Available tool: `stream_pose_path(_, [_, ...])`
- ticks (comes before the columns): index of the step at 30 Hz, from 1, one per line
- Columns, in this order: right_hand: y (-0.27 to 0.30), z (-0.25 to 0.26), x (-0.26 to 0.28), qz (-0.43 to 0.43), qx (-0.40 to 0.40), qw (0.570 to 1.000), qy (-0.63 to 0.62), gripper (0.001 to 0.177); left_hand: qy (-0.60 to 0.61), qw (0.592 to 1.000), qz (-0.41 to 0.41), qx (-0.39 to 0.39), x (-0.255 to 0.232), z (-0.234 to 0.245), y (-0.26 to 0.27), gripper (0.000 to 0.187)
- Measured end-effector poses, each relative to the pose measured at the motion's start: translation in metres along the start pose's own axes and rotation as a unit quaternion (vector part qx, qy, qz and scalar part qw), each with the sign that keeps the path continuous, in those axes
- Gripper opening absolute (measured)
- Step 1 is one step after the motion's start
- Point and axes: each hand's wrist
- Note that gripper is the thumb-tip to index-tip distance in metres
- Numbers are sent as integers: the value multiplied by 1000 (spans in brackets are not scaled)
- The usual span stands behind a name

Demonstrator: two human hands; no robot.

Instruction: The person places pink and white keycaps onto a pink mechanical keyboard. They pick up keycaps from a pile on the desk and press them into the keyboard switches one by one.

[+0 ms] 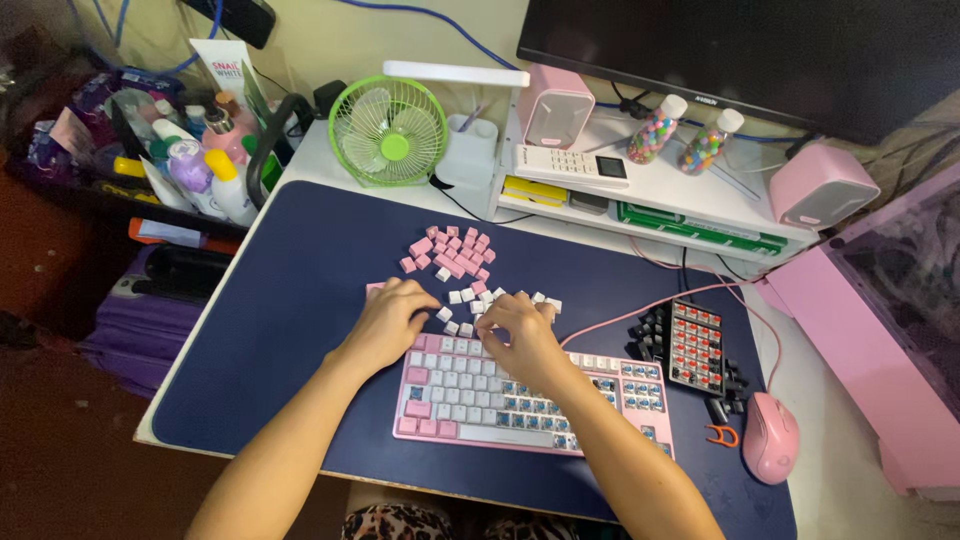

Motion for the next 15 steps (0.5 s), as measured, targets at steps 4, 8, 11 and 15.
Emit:
stream_pose_path(4, [-9,-11,-12,11,-16,999,28,11,33,997,-25,71,6,-13,-20,24])
stream_pose_path(8, [-8,-13,-17,0,-9,999,31,10,37,987,6,155,6,-20,-34,25])
stream_pose_path(11, [-4,-9,-21,-13,-9,1000,25,9,35,986,-6,166,7,-21,-36,23])
stream_pose_path(15, [-1,-6,-23,-6,-12,1000,20,9,56,988,-6,141,8,-17,-31,19])
Point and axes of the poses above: each hand's wrist, its own y-axis away from the middle knuckle, its own z-axis out of the back of the hand, x = y × z, and after that the axes turned 15 degrees about -y, right-handed
